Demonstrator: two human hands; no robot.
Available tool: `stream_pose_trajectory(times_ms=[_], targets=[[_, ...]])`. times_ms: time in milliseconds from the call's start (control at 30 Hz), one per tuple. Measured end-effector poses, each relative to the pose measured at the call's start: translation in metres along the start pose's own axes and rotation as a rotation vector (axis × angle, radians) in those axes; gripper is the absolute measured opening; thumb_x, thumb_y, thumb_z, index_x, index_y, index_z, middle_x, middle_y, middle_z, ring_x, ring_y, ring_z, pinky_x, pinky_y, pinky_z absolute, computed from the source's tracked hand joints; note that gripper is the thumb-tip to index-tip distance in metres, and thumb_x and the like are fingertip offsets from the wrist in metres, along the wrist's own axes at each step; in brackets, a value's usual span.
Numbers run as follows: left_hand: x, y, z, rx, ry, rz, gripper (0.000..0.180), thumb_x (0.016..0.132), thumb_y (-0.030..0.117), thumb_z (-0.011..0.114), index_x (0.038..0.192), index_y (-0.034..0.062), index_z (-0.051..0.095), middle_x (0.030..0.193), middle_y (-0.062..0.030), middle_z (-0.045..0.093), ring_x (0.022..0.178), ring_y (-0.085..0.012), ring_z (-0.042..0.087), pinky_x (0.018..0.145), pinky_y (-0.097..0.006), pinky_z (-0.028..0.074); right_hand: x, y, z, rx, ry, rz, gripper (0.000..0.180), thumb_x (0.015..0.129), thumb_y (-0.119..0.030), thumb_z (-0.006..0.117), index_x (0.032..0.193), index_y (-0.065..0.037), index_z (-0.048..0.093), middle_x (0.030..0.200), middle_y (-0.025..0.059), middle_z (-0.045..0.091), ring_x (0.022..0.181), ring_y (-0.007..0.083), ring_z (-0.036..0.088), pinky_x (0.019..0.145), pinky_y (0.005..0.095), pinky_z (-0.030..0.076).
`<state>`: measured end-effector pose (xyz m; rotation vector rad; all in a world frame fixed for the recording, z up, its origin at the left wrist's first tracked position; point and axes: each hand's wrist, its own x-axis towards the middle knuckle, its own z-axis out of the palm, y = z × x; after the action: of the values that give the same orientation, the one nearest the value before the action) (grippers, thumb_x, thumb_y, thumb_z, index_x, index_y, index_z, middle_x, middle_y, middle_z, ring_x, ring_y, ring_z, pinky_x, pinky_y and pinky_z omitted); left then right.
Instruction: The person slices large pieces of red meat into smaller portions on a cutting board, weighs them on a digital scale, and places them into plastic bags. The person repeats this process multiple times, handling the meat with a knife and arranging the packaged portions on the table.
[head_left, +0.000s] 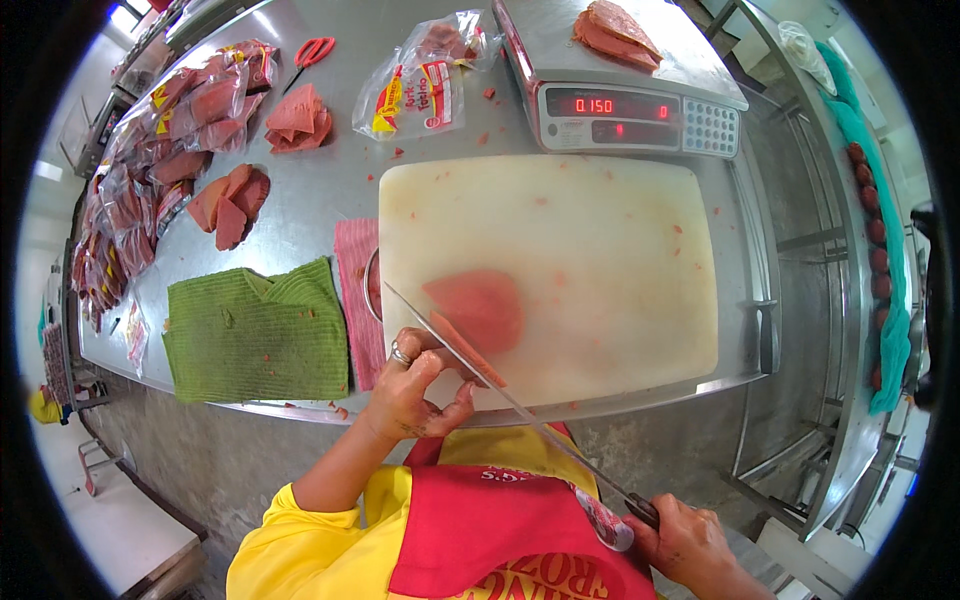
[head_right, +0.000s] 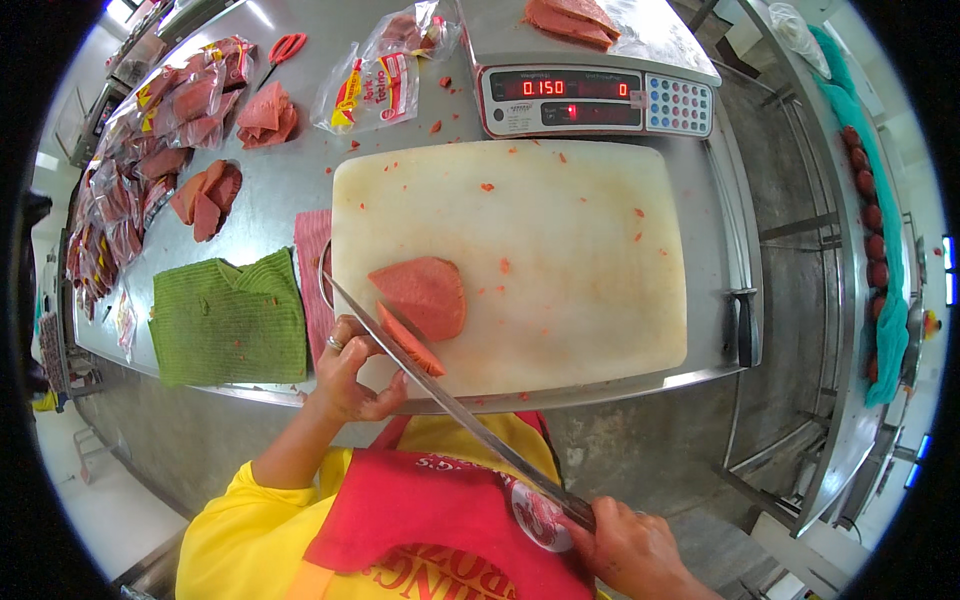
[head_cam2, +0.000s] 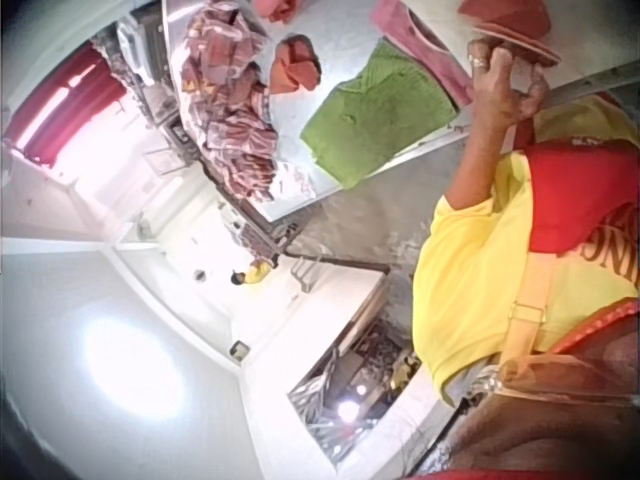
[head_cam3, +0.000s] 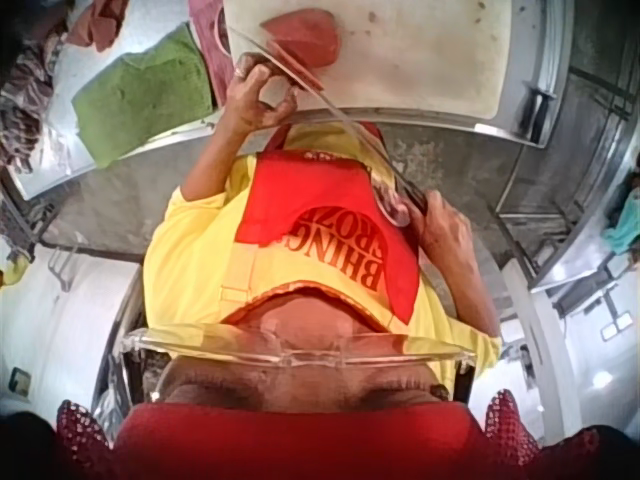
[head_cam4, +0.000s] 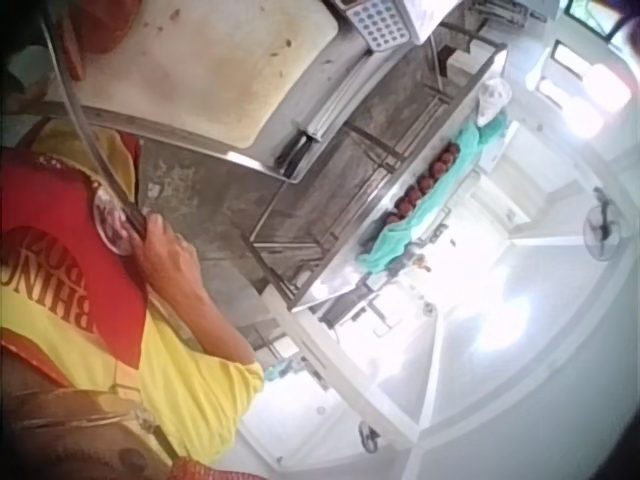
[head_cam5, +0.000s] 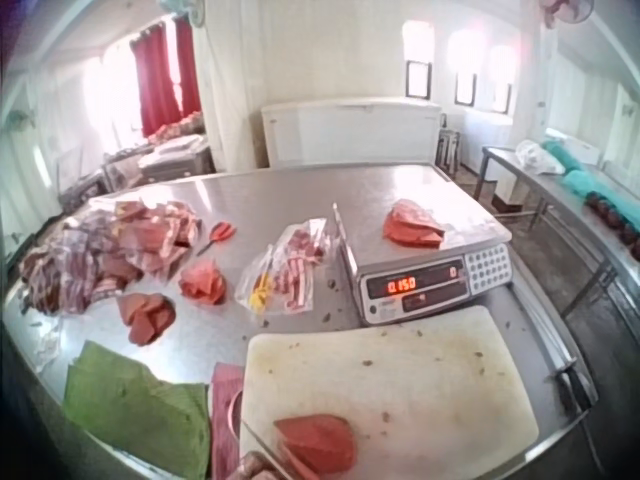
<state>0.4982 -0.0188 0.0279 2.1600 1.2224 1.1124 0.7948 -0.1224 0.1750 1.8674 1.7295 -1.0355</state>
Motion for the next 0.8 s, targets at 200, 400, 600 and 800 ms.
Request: stream_pose_trajectory(times_ms=[200,400,600,800], targets=[[0.000,-0.006,0.000,-0.004,0.005,0.052,0.031,0.060,0.001,0.072,0.086,0.0043,0.056,0.084,-0.0070,0.061,0.081,-0.0266,0.053,0.070,-0.035,0.046,0.018,-0.001,0.005,0.033,-0.149,0.020,0.046,0.089,-0.047,0.055,0.086,-0.002,0.050,0.081,0.0236,0.065,0.076,0.0429,0.063,0.068,0.0483,0.051],[-0.005,-0.008,0.003,-0.071,0.050,0.007,0.038,0.058,-0.001,0.073,0.093,0.0053,0.058,0.085,-0.0089,0.052,0.079,-0.0267,0.054,0.068,-0.035,0.047,0.052,-0.021,0.019,0.011,-0.158,-0.016,0.043,0.091,-0.044,0.052,0.089,-0.001,0.047,0.081,0.0253,0.064,0.075,0.0437,0.063,0.068,0.0492,0.051],[-0.003,-0.013,0.005,-0.102,0.045,0.023,0.041,0.057,-0.001,0.074,0.094,0.0055,0.058,0.085,-0.0079,0.050,0.078,-0.0267,0.055,0.067,-0.035,0.047,0.077,-0.024,0.038,0.060,0.007,-0.189,0.041,0.092,-0.041,0.052,0.084,-0.001,0.044,0.068,0.0242,0.062,0.062,0.0447,0.061,0.055,0.0509,0.049],[-0.004,-0.015,0.007,-0.115,0.038,0.027,0.039,0.058,0.000,0.074,0.093,0.0061,0.057,0.089,-0.0075,0.051,0.078,-0.0261,0.054,0.069,-0.035,0.046,0.111,-0.042,0.053,0.070,0.143,-0.332,0.039,0.093,-0.038,0.051,0.084,0.000,0.044,0.063,0.0238,0.060,0.059,0.0440,0.060,0.053,0.0496,0.050]])
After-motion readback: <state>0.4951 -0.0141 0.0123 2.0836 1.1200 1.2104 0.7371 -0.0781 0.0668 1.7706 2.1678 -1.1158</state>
